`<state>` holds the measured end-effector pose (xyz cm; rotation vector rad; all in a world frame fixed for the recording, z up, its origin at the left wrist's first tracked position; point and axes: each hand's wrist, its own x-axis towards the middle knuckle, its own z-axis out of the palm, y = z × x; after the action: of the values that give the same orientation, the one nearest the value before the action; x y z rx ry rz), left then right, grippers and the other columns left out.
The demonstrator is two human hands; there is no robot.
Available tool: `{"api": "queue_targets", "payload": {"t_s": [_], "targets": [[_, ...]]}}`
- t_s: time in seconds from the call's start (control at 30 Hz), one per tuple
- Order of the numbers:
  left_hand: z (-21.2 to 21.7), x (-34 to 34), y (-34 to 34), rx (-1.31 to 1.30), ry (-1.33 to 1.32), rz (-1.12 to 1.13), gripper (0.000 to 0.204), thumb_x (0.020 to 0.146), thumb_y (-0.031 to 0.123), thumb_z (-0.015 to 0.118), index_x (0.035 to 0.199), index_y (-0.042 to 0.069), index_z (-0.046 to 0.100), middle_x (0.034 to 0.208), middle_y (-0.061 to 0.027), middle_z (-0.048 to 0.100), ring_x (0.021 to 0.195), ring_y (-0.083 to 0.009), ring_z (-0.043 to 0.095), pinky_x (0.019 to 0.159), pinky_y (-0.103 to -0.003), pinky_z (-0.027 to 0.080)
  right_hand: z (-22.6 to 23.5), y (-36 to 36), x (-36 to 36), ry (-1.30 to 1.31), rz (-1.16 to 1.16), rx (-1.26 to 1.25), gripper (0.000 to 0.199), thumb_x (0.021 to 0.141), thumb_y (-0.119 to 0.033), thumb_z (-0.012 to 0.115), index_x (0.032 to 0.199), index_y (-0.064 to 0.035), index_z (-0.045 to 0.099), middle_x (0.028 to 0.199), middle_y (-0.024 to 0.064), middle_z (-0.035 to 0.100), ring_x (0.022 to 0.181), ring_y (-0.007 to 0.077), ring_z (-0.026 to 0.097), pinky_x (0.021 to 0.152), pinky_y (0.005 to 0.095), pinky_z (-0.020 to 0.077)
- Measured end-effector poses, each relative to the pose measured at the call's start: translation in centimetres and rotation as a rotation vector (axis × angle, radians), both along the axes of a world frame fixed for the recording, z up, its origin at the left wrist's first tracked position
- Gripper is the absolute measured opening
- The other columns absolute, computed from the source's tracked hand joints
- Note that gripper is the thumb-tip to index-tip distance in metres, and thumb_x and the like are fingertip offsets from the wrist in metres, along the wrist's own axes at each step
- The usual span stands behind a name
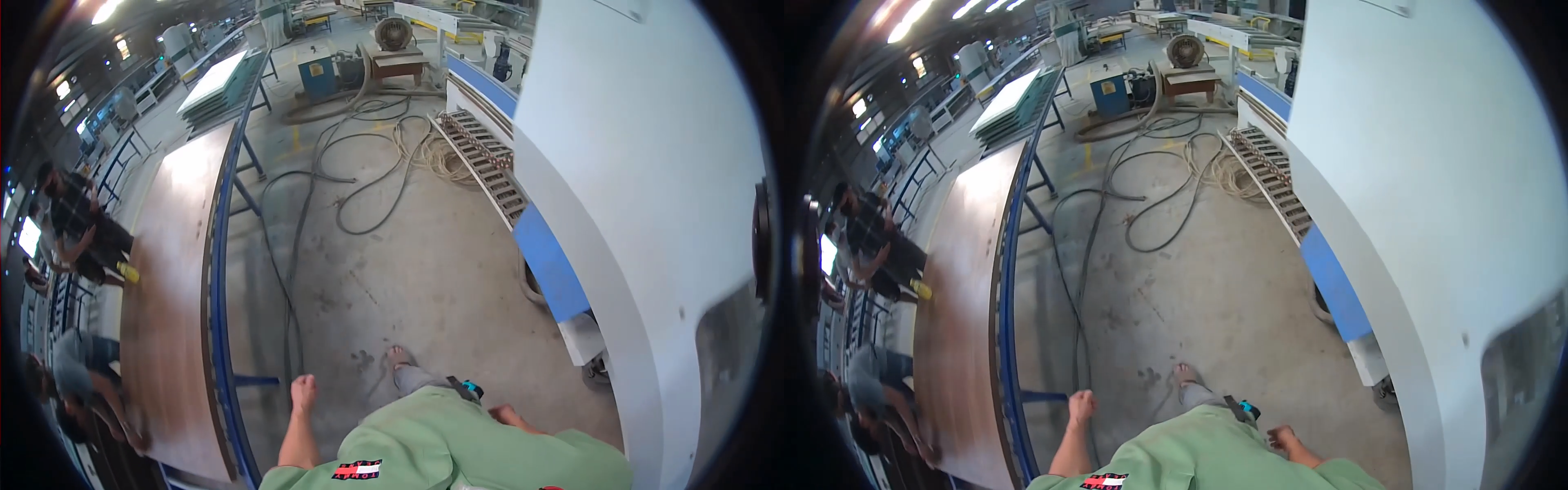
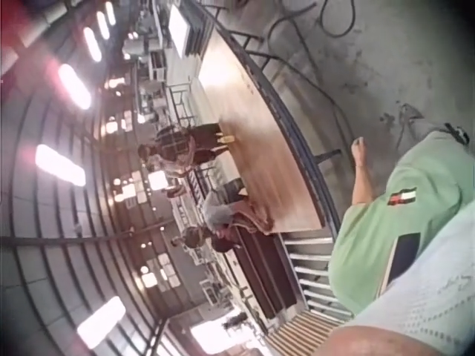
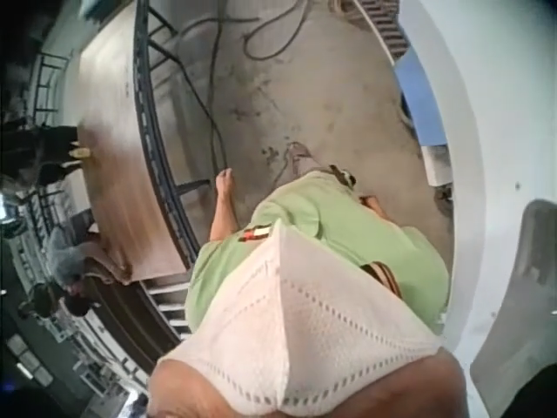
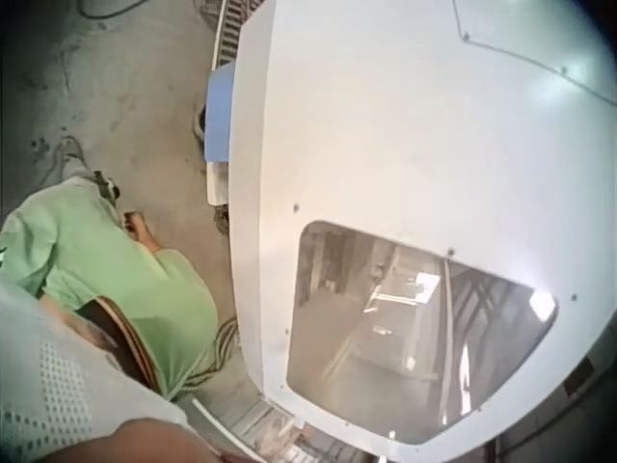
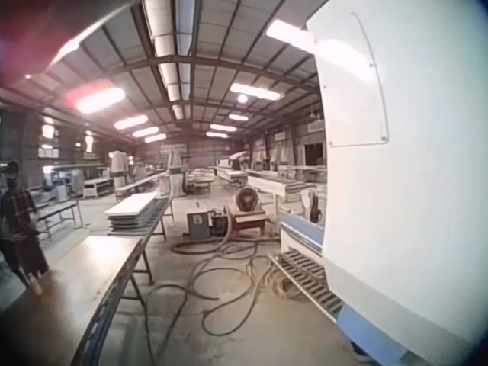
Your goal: Cleaning a wooden board, moving a metal frame, and operating a machine control panel in a furniture factory.
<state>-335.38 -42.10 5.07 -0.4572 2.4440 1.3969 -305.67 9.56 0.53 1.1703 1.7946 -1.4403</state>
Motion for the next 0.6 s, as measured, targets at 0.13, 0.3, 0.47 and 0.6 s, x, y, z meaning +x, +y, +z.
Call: {"api": "queue_targets", "payload": {"t_s": [0.13,0.3,0.47,0.6], "targets": [[-2.4,-6.9,1.7,0.158,-0.34,-0.084,0.028,0.082,0.025,0.057,0.07,0.0,0.06,0.06,-0.0073,0.058,0.055,-0.0141,0.055,0.05,-0.031,0.044,1.1,2.6,-20.1,0.014,-0.109,-0.068,0.015,0.081,-0.019,0.058,0.081,-0.0044,0.06,0.064,0.0046,0.055,0.05,0.0164,0.052,0.044,0.0306,0.0423],[-6.8,-20.3,3.5,-0.114,-0.268,-0.325,0.038,0.081,0.035,0.055,0.087,0.0,0.067,0.077,-0.018,0.065,0.076,-0.028,0.064,0.067,-0.037,0.049,5.7,7.3,-50.5,0.296,0.022,0.069,0.02,0.084,-0.026,0.056,0.092,-0.0073,0.059,0.076,0.003,0.06,0.066,0.0118,0.056,0.057,0.027,0.0463],[-14.2,-38.4,4.4,-0.274,-0.377,-0.351,0.042,0.08,0.039,0.053,0.094,0.002,0.066,0.091,-0.0228,0.063,0.091,-0.0361,0.062,0.076,-0.04,0.048,4.2,10.8,-71.8,0.329,-0.075,0.062,0.017,0.086,-0.022,0.056,0.095,-0.0078,0.059,0.079,0.0024,0.06,0.067,0.0117,0.057,0.059,0.027,0.0476],[-9.7,-61.0,7.6,-0.642,-0.002,-0.971,0.034,0.084,0.036,0.051,0.074,0.007,0.065,0.079,-0.0134,0.067,0.07,-0.0239,0.065,0.061,-0.038,0.048,2.0,11.9,-81.7,0.067,-0.004,0.048,0.016,0.086,-0.022,0.056,0.089,-0.0071,0.062,0.069,0.0049,0.058,0.056,0.0136,0.055,0.049,0.0289,0.0454]]}}
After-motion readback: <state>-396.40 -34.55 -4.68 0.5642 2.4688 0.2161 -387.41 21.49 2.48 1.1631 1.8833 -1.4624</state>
